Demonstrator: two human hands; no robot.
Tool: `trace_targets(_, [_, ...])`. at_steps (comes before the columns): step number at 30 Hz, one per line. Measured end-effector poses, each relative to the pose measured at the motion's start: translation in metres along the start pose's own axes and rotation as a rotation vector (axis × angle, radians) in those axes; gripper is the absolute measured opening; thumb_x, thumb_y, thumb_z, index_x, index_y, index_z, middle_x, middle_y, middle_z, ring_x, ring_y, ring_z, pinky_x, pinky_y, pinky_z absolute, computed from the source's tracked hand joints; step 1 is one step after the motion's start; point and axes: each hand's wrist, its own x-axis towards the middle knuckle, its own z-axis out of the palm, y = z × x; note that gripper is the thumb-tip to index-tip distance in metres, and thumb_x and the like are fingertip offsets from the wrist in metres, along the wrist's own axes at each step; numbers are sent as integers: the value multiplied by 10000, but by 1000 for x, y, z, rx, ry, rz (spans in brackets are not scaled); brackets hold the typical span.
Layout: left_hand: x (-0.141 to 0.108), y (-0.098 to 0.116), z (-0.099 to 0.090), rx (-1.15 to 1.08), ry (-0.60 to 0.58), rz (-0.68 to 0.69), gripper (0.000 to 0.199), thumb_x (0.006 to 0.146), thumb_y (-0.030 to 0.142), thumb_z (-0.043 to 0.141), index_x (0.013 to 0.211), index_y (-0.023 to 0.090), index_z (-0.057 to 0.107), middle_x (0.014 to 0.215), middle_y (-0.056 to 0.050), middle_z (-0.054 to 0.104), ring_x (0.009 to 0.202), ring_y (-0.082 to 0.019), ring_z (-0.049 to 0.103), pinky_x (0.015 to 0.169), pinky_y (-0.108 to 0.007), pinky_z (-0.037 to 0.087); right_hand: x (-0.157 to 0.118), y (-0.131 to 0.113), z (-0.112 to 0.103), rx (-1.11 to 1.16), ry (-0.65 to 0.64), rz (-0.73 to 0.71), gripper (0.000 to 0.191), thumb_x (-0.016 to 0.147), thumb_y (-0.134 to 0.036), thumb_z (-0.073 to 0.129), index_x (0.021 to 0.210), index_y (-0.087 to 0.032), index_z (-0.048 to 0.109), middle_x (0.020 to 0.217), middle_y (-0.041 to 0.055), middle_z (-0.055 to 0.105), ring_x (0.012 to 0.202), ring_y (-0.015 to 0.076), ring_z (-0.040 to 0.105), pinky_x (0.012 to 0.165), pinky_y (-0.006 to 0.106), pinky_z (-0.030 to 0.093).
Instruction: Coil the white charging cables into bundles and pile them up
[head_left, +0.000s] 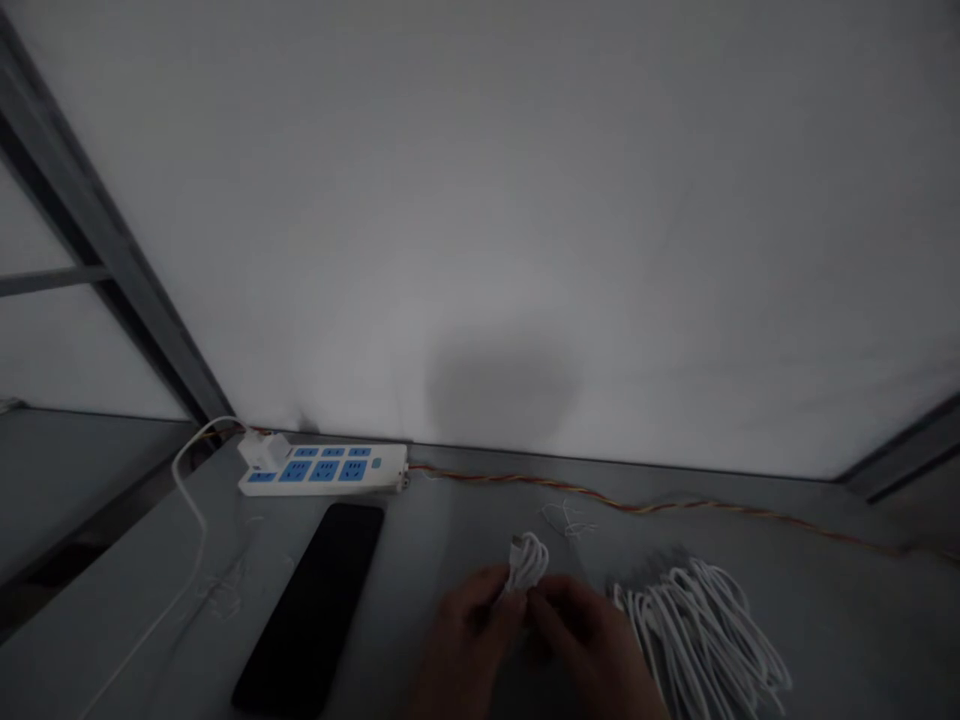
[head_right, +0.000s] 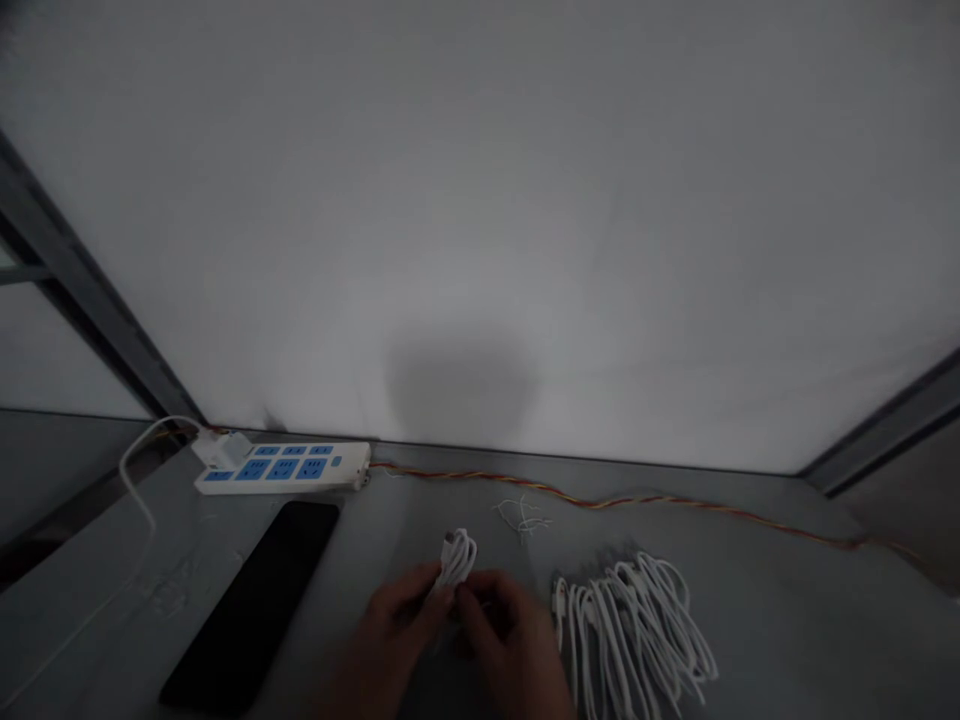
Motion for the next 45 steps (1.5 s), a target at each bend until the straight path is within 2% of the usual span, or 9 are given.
trace_targets(8, [3, -7, -3, 172, 150, -23, 416, 837, 352, 615, 1209, 165, 626, 860, -48, 732, 810, -213, 674, 772, -302, 524, 4, 15, -2, -169, -55, -93, 414, 830, -609, 532, 803, -203, 610, 695, 31, 679, 657, 200, 644, 626, 280, 492])
trace_targets(11, [1, -12, -6, 186, 119, 50, 387, 867, 326, 584, 1224, 175, 585, 862, -51, 745, 786, -204, 691, 743, -292, 535, 7, 20, -6, -167, -82, -117, 336, 882, -529, 504, 811, -211, 584, 728, 20, 665, 692, 190, 629, 651, 273, 481])
trace_targets(17, [-2, -19, -19, 446, -4, 364, 328, 921, 209, 481, 1193, 267, 654, 1117, -62, 739, 980, -216, 696, 874, -316, 526, 9, 9, -19, -124, -154, -132, 248, 895, -441, 528, 795, -217, 566, 711, -15, 605, 691, 174, 587, 645, 256, 462])
trace_targets(21, [7, -19, -27, 691, -119, 698, 379, 927, 182, 490, 1278, 268, 605, 923, -57, 771, 835, -215, 712, 807, -323, 542, 7, -3, -26, -129, -211, -93, 214, 873, -400, 548, 769, -214, 572, 731, -19, 580, 723, 173, 556, 673, 256, 450])
trace_targets(24, [10, -14, -29, 818, -41, 846, 313, 979, 238, 450, 1216, 268, 651, 814, -60, 751, 722, -201, 694, 691, -296, 547, 7, -7, -29, -160, -231, -92, 186, 846, -368, 565, 745, -212, 585, 726, -19, 575, 728, 176, 542, 675, 260, 434])
trace_targets(28, [8, -11, -27, 862, 53, 893, 273, 981, 251, 467, 1137, 255, 691, 996, -100, 741, 874, -228, 697, 750, -318, 551, 5, -11, -30, -193, -233, -106, 114, 800, -279, 555, 719, -216, 606, 709, -15, 601, 712, 184, 557, 657, 264, 429])
trace_targets(32, [6, -17, -23, 770, -23, 793, 235, 954, 248, 521, 1106, 237, 700, 958, -83, 757, 830, -217, 706, 735, -306, 558, 0, -12, -28, -255, -168, -161, 165, 711, -151, 510, 764, -231, 645, 766, 5, 681, 771, 210, 615, 708, 279, 454])
trace_targets(39, [3, -13, -14, 461, 30, 233, 313, 811, 244, 696, 1123, 263, 694, 876, -7, 771, 761, -196, 704, 744, -282, 546, 5, 2, -24, -408, -215, -334, 194, 870, -188, 513, 937, -241, 687, 892, 37, 732, 791, 208, 659, 727, 283, 490])
trace_targets(45, [3, -11, -11, 426, 35, 141, 187, 807, 272, 674, 978, 244, 745, 876, -27, 771, 779, -217, 691, 734, -293, 524, 6, 10, -20, -522, -187, -351, 183, 851, -160, 515, 893, -232, 678, 849, 38, 720, 765, 209, 675, 682, 279, 479])
